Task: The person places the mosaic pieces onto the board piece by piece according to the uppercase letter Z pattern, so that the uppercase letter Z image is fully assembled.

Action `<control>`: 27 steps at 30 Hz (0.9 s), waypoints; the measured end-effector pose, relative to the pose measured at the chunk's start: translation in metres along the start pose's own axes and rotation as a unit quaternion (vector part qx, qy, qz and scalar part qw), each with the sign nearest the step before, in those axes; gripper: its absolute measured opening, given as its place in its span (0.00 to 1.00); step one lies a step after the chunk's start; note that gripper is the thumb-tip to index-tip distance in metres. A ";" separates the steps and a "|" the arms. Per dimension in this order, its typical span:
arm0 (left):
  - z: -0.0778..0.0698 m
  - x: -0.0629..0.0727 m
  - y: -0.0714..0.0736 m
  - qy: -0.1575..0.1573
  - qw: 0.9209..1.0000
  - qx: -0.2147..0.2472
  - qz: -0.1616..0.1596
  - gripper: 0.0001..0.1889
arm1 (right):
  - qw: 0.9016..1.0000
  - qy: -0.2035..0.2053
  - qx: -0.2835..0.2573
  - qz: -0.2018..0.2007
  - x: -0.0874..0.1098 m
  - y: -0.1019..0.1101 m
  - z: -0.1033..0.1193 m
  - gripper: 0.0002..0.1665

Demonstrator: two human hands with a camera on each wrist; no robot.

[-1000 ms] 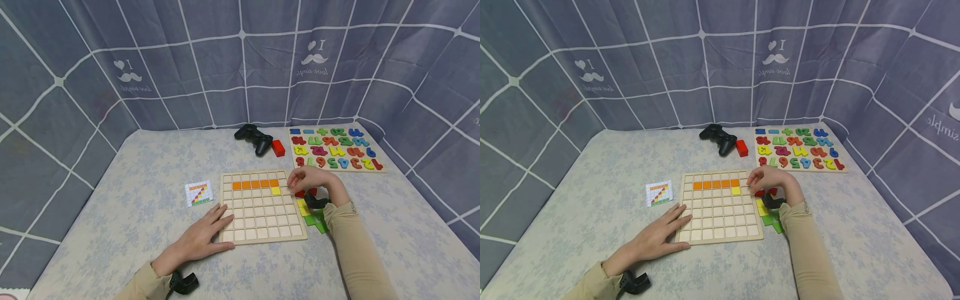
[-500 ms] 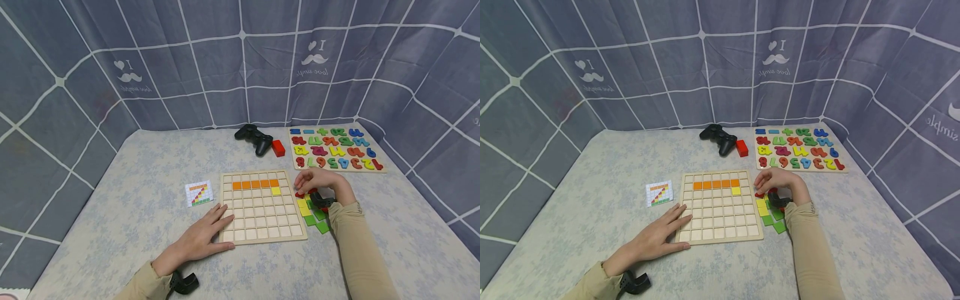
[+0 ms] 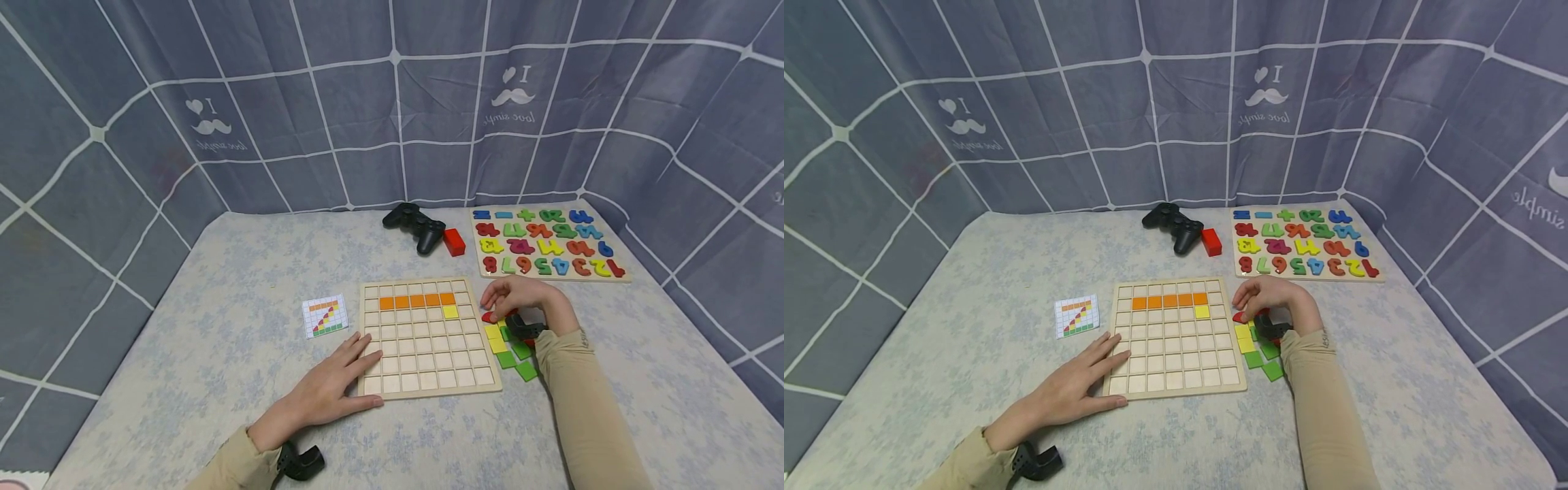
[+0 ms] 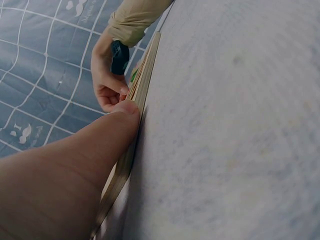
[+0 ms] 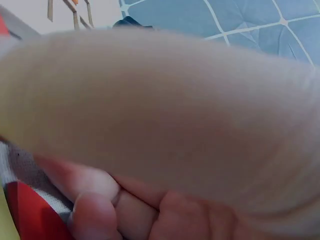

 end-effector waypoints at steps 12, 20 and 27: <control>0.001 0.000 -0.001 0.001 1.000 -0.001 0.003 0.40 | 0.998 -0.033 0.045 -0.019 0.003 -0.003 0.006 0.15; 0.000 0.000 -0.001 0.001 1.000 -0.002 0.002 0.40 | 0.997 -0.025 0.063 -0.021 0.006 -0.003 0.011 0.14; 0.000 0.000 -0.001 0.003 1.000 -0.004 0.001 0.40 | 0.996 0.009 0.076 -0.040 0.007 -0.003 0.025 0.12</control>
Point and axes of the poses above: each hand's wrist, its own x-axis away from the middle knuckle, its own y-axis out of the back of the hand, z = x × y, the point moved 5 cm from there along -x, towards the middle knuckle, and after that the axes turned 3 degrees about -x, right-handed, at the moved point
